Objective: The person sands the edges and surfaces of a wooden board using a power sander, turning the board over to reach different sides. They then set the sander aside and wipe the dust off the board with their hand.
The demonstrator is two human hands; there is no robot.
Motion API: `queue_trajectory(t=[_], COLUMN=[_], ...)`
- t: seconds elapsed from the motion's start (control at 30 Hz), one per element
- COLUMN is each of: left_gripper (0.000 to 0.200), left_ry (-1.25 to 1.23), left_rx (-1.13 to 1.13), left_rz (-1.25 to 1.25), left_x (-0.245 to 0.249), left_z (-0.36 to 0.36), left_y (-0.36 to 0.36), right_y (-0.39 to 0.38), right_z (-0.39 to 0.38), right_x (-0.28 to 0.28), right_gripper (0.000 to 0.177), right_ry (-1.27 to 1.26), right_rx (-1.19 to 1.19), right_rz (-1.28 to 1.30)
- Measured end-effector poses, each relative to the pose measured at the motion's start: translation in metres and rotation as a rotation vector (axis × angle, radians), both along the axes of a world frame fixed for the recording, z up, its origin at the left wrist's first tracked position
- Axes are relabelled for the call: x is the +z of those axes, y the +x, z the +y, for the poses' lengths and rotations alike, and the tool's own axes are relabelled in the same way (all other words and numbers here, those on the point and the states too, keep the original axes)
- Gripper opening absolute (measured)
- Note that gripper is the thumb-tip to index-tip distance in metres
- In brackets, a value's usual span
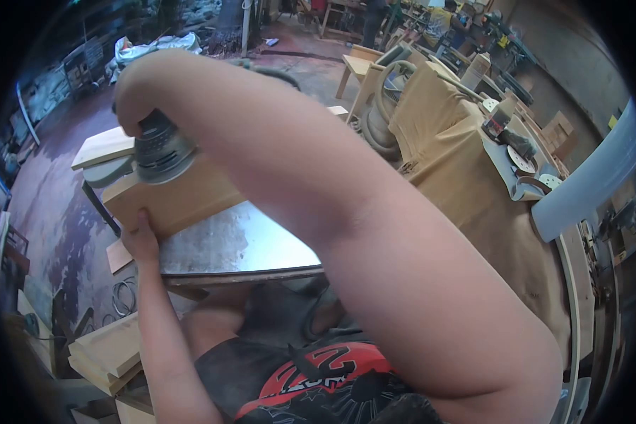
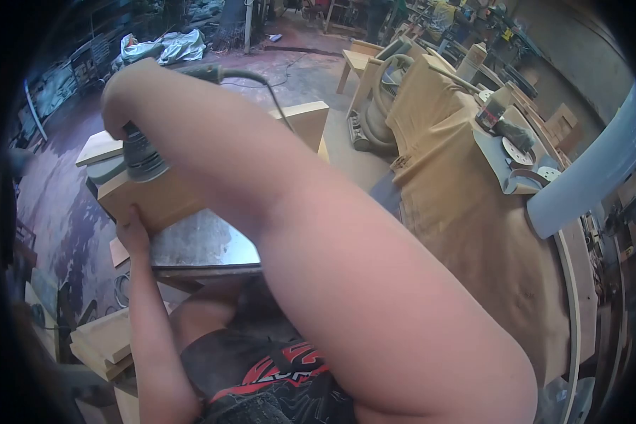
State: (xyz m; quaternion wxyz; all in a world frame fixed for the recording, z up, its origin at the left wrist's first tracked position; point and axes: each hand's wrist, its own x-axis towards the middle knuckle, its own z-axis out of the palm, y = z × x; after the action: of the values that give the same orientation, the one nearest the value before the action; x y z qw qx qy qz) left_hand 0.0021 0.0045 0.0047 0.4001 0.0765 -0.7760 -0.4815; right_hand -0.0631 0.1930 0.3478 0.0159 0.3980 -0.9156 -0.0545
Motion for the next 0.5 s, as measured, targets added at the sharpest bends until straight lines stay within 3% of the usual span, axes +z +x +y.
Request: queue_trajectory(t=[0.17, 0.5], left_gripper=[0.042, 0.050], left_ry=[0.101, 0.046], left_rx=[-0.008, 0.017], left_rz=[-0.064, -0.099], left_x=[-0.013, -0.017], left_z=[-0.007, -0.015], left_y=[-0.007, -0.010], right_y=[0.010, -0.019], right_z=[0.009, 0.064], right_x=[0.003, 0.006], right_gripper=[0.049, 0.052], right_ry=[0.002, 0.021], right_rx=[-0.022, -0.150], right_rz=[-0.005, 0.020])
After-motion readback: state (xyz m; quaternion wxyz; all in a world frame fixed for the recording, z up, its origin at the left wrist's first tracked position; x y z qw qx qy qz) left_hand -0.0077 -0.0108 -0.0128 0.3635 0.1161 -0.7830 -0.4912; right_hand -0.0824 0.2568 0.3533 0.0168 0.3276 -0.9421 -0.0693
